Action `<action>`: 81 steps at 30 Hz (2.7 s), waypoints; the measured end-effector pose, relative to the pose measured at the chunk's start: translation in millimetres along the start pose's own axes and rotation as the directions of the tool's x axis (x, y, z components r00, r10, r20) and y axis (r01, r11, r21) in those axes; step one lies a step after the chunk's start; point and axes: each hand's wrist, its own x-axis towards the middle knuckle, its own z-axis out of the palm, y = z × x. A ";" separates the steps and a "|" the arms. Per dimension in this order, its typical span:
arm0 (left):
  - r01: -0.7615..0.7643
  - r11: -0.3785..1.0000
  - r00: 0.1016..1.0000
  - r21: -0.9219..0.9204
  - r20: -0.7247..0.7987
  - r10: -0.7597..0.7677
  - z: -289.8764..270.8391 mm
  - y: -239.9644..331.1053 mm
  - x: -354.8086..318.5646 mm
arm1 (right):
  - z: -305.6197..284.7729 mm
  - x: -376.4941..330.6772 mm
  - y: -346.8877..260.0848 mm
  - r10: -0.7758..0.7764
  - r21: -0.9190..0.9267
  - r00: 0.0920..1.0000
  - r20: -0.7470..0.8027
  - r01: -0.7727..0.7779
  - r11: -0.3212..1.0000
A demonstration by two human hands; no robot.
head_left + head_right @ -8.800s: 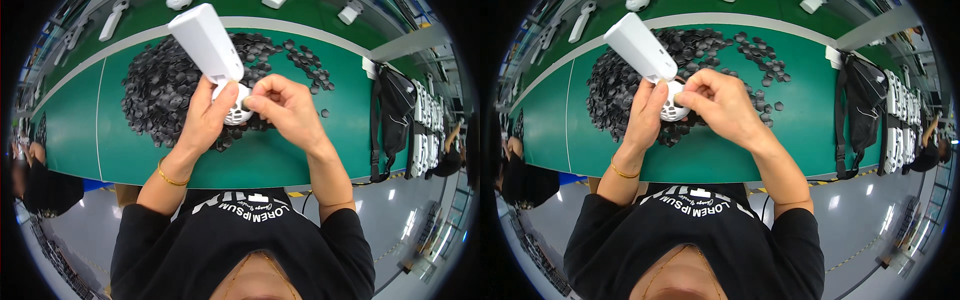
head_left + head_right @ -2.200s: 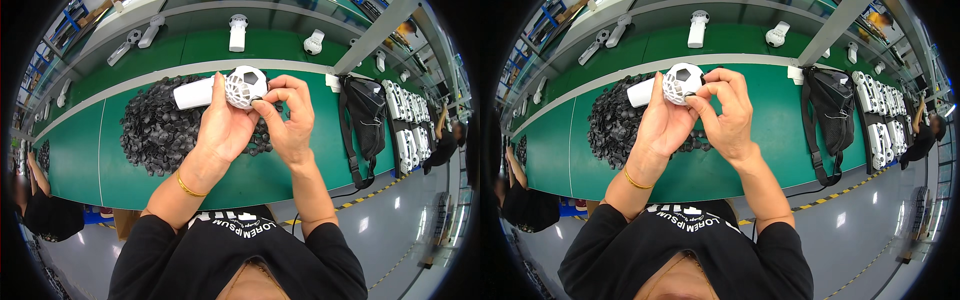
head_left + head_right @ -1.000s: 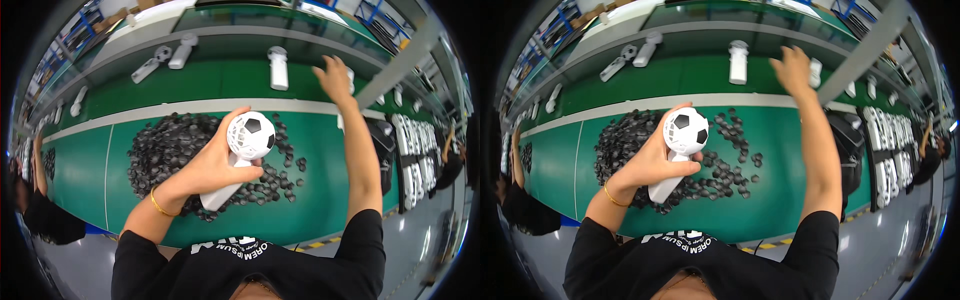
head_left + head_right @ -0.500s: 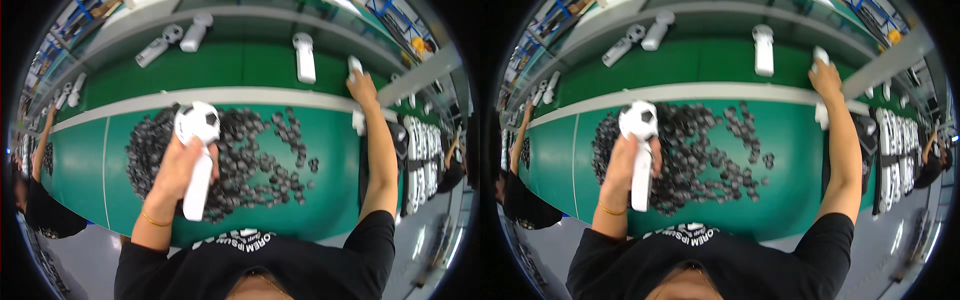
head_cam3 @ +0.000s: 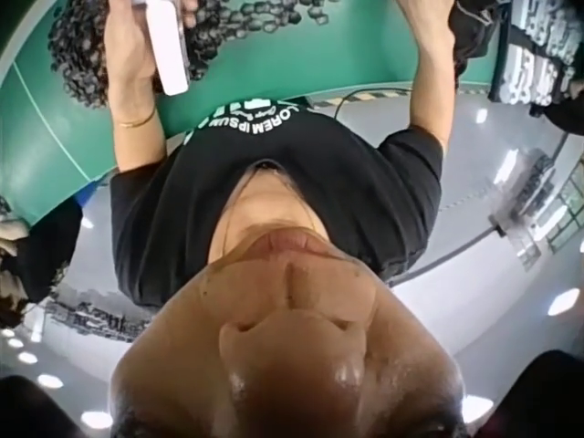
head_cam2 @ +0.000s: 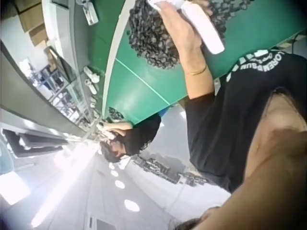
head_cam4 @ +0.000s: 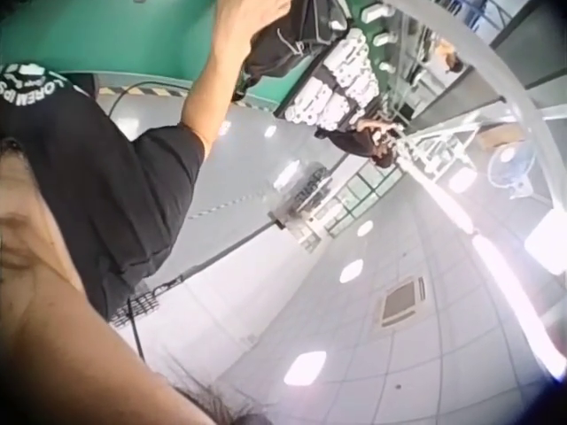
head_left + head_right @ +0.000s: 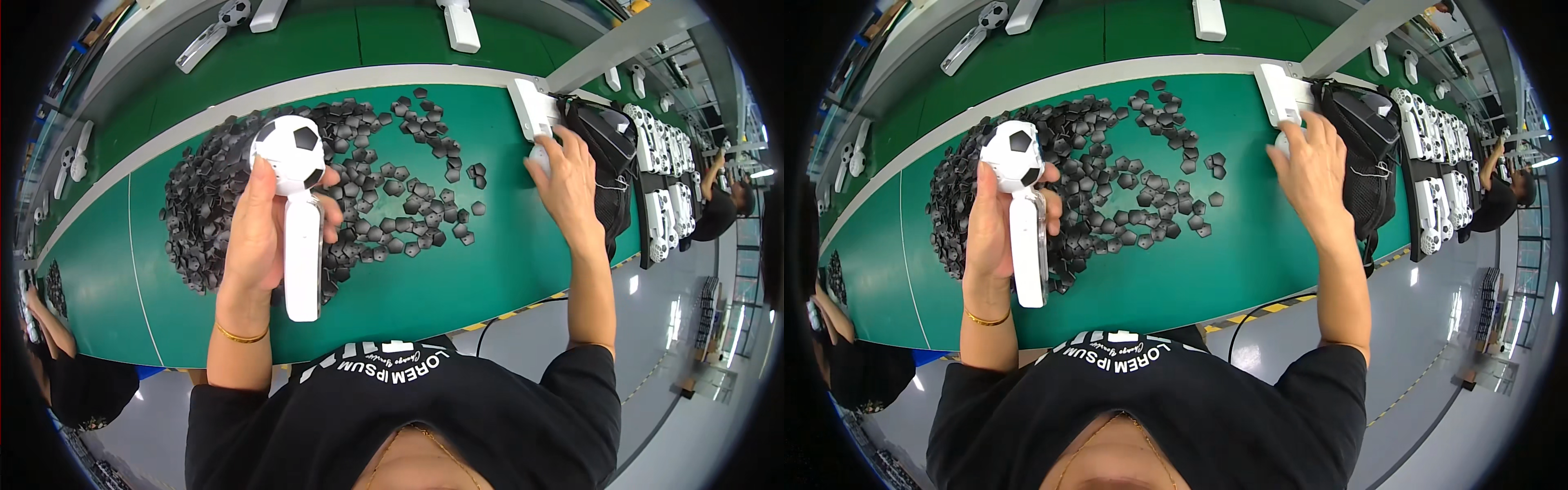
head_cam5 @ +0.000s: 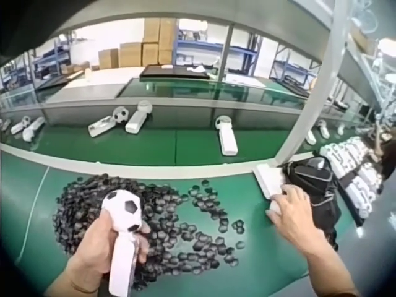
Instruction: Assembling small handheld fans with soccer ball patterned covers at a factory workbench.
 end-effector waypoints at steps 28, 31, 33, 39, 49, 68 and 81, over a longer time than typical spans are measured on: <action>0.032 0.998 0.993 0.045 -0.119 -0.027 17.6 -5.2 -8.5 | 40.4 75.1 -70.3 -0.045 0.668 0.933 0.356 -0.220 0.710; 0.025 0.998 0.990 0.050 -0.140 -0.018 19.6 -7.1 -6.2 | 11.7 68.7 -86.7 -0.096 0.867 0.927 0.363 -0.298 0.400; 0.019 0.997 0.993 0.072 -0.120 -0.010 11.5 -7.6 -7.1 | -20.4 63.1 -110.2 -0.196 0.924 0.916 0.351 -0.304 0.232; -0.039 0.984 0.991 0.175 -0.118 0.061 18.6 -9.8 -4.1 | -46.1 50.2 -151.4 -0.365 0.898 0.883 0.297 -0.388 -0.209; -0.127 0.969 0.977 0.211 -0.141 0.158 32.8 -11.9 -3.5 | -23.0 43.8 -187.8 -0.024 0.998 1.000 0.008 -0.007 0.055; -0.227 0.836 0.944 0.499 -0.100 0.315 22.3 39.0 41.8 | -21.5 125.3 -190.3 -0.143 0.933 0.972 0.186 -0.221 -0.283; -0.027 0.412 0.873 0.911 -0.180 0.454 -170.9 153.4 219.4 | 131.6 315.1 -136.6 0.274 0.522 0.944 0.183 -0.329 0.787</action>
